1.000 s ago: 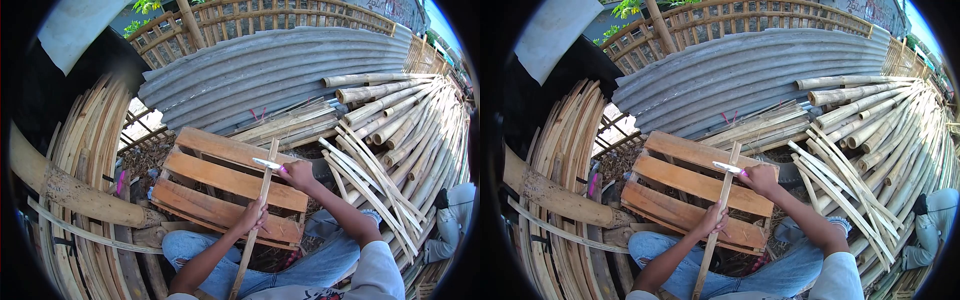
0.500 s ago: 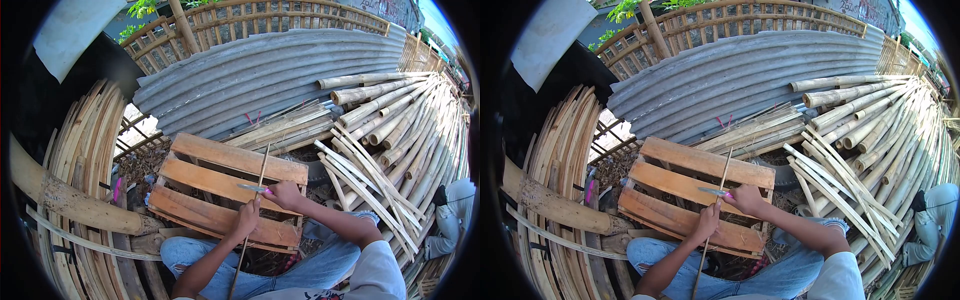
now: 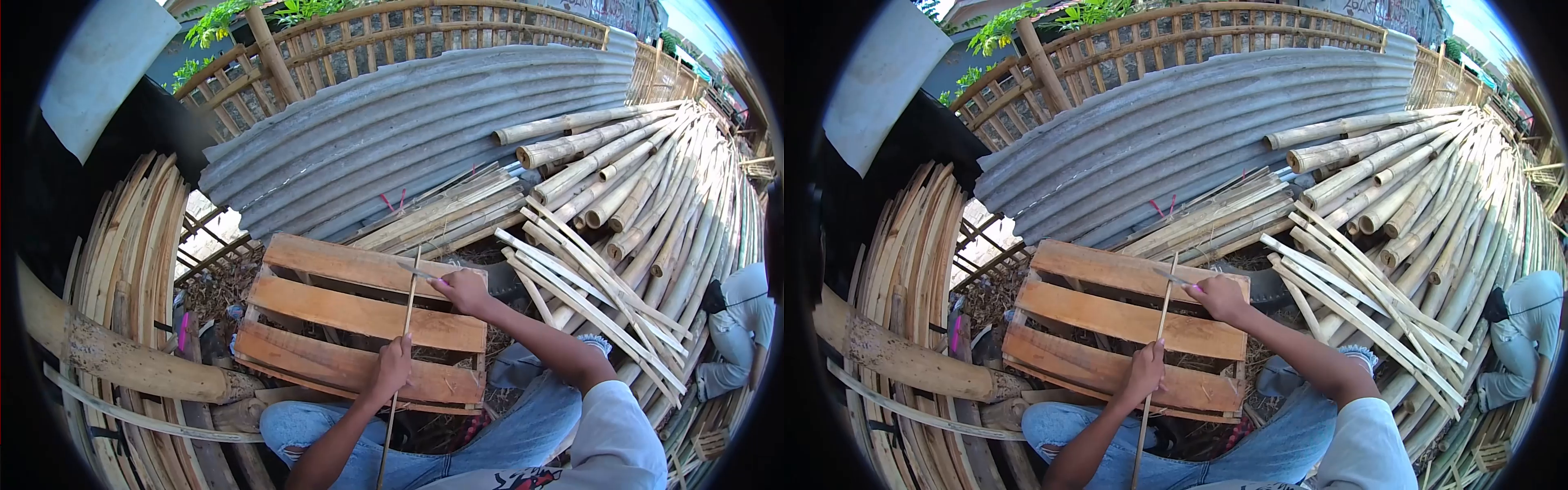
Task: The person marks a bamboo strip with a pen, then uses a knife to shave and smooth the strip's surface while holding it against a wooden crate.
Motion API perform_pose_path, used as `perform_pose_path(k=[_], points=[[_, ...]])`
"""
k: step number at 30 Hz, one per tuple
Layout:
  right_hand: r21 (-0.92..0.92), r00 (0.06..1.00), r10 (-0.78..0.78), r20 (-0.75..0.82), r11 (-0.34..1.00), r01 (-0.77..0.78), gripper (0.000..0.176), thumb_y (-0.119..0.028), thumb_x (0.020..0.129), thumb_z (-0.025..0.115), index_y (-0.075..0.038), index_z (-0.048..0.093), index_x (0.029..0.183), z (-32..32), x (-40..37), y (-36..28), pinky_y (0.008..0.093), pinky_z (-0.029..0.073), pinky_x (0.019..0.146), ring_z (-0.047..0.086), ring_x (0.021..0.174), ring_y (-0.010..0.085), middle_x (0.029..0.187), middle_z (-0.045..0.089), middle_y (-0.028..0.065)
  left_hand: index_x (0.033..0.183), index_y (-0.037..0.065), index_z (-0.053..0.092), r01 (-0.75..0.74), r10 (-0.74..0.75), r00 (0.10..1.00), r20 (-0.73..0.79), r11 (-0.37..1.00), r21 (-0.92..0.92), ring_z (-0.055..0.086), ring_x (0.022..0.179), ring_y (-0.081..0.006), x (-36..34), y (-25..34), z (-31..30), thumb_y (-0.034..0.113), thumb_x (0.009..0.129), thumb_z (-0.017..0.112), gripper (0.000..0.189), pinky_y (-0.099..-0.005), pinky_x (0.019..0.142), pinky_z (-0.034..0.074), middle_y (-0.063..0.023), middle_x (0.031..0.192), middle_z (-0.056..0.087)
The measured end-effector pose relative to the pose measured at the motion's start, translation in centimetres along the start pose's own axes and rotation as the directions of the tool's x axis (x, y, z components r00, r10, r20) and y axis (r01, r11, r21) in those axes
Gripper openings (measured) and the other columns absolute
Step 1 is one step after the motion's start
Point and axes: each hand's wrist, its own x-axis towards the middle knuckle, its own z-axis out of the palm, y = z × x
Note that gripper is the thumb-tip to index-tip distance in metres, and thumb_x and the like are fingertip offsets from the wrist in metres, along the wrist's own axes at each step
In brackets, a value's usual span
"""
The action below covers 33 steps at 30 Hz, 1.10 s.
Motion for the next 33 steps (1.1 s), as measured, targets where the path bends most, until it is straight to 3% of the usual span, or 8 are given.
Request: perform_pose_path(k=[4, 6, 12, 14, 19, 24, 28, 33], points=[[-0.014, 0.989, -0.133, 0.066, 0.991, 0.135, 0.054, -0.055, 0.088, 0.043, -0.008, 0.069, 0.077, 1.5, -1.8, -1.6, 0.0476, 0.049, 0.067, 0.062, 0.071, 0.0371, 0.067, 0.061, 0.0213, 0.094, -0.01, 0.051, -0.083, 0.086, 0.995, -0.058, 0.995, 0.054, 0.062, 0.049, -0.0292, 0.7, -0.9, -0.1, 0.038, 0.099, 0.033, 0.051, -0.0349, 0.043, 0.054, -0.019, 0.058, 0.053], [0.043, 0.997, 0.083, 0.004, 0.996, -0.083, 0.057, -0.057, 0.087, 0.042, -0.007, 0.068, 0.074, -0.7, 0.6, -0.2, 0.0474, 0.05, 0.066, 0.063, 0.071, 0.0374, 0.069, 0.062, 0.0211, 0.093, -0.01, 0.051, -0.045, 0.046, 0.998, -0.034, 0.998, 0.034, 0.062, 0.049, -0.029, 0.3, -1.1, 0.1, 0.038, 0.099, 0.033, 0.051, -0.0347, 0.043, 0.054, -0.0187, 0.057, 0.053], [-0.032, 0.975, 0.206, -0.079, 0.977, -0.209, 0.062, -0.057, 0.088, 0.042, -0.002, 0.064, 0.067, -2.1, 1.3, 3.7, 0.046, 0.048, 0.064, 0.062, 0.07, 0.0395, 0.065, 0.06, 0.0224, 0.093, -0.008, 0.05, -0.057, 0.059, 0.998, 0.034, 0.996, -0.065, 0.059, 0.046, -0.0219, -0.7, 1.1, 0.1, 0.038, 0.099, 0.033, 0.05, -0.0333, 0.044, 0.055, -0.0129, 0.054, 0.049], [0.127, 0.951, 0.298, -0.084, 0.95, -0.287, 0.065, -0.058, 0.09, 0.039, 0.0, 0.065, 0.073, -3.6, 1.4, 3.5, 0.0465, 0.047, 0.066, 0.062, 0.071, 0.0388, 0.067, 0.061, 0.0224, 0.093, -0.007, 0.05, -0.062, 0.064, 0.998, 0.023, 0.992, -0.107, 0.057, 0.045, -0.0193, -0.5, 1.3, -0.5, 0.039, 0.099, 0.033, 0.049, -0.0325, 0.044, 0.055, -0.0112, 0.053, 0.047], [0.37, 0.989, 0.118, -0.086, 0.926, -0.078, 0.061, -0.052, 0.09, 0.046, 0.004, 0.059, 0.073, -5.0, 1.3, 1.4, 0.045, 0.041, 0.059, 0.055, 0.06, 0.039, 0.059, 0.054, 0.0232, 0.093, -0.006, 0.05, -0.05, 0.05, 0.999, 0.004, 0.993, -0.107, 0.057, 0.045, -0.0192, -0.3, 0.8, -1.0, 0.039, 0.099, 0.032, 0.049, -0.0315, 0.043, 0.054, -0.011, 0.053, 0.048], [0.059, 0.952, -0.306, 0.025, 0.951, 0.304, 0.052, -0.05, 0.091, 0.044, -0.004, 0.063, 0.075, -2.6, -1.8, -3.2, 0.0448, 0.044, 0.057, 0.057, 0.059, 0.0374, 0.057, 0.056, 0.0189, 0.092, -0.007, 0.049, -0.061, 0.061, 0.998, 0.01, 0.996, -0.064, 0.057, 0.045, -0.0206, -0.4, 1.3, -0.9, 0.039, 0.099, 0.033, 0.049, -0.0326, 0.042, 0.053, -0.0119, 0.052, 0.048], [-0.105, 0.921, -0.365, 0.138, 0.919, 0.38, 0.05, -0.05, 0.091, 0.042, -0.008, 0.064, 0.077, -0.8, -3.3, -4.4, 0.0462, 0.046, 0.056, 0.059, 0.06, 0.0367, 0.057, 0.057, 0.0166, 0.091, -0.007, 0.049, -0.071, 0.071, 0.997, -0.002, 0.994, -0.087, 0.058, 0.045, -0.0219, -0.2, 0.8, -1.0, 0.038, 0.099, 0.033, 0.048, -0.033, 0.042, 0.052, -0.0123, 0.052, 0.049], [-0.17, 0.972, -0.236, -0.003, 0.958, 0.232, 0.053, -0.05, 0.091, 0.043, -0.007, 0.065, 0.071, -2.3, -0.6, -2.5, 0.0453, 0.047, 0.054, 0.061, 0.06, 0.0356, 0.058, 0.058, 0.0165, 0.09, -0.008, 0.05, -0.173, 0.18, 0.981, -0.068, 0.98, 0.093, 0.062, 0.05, -0.0318, -0.2, -0.5, -0.2, 0.036, 0.099, 0.033, 0.048, -0.0371, 0.041, 0.05, -0.0222, 0.057, 0.055]])
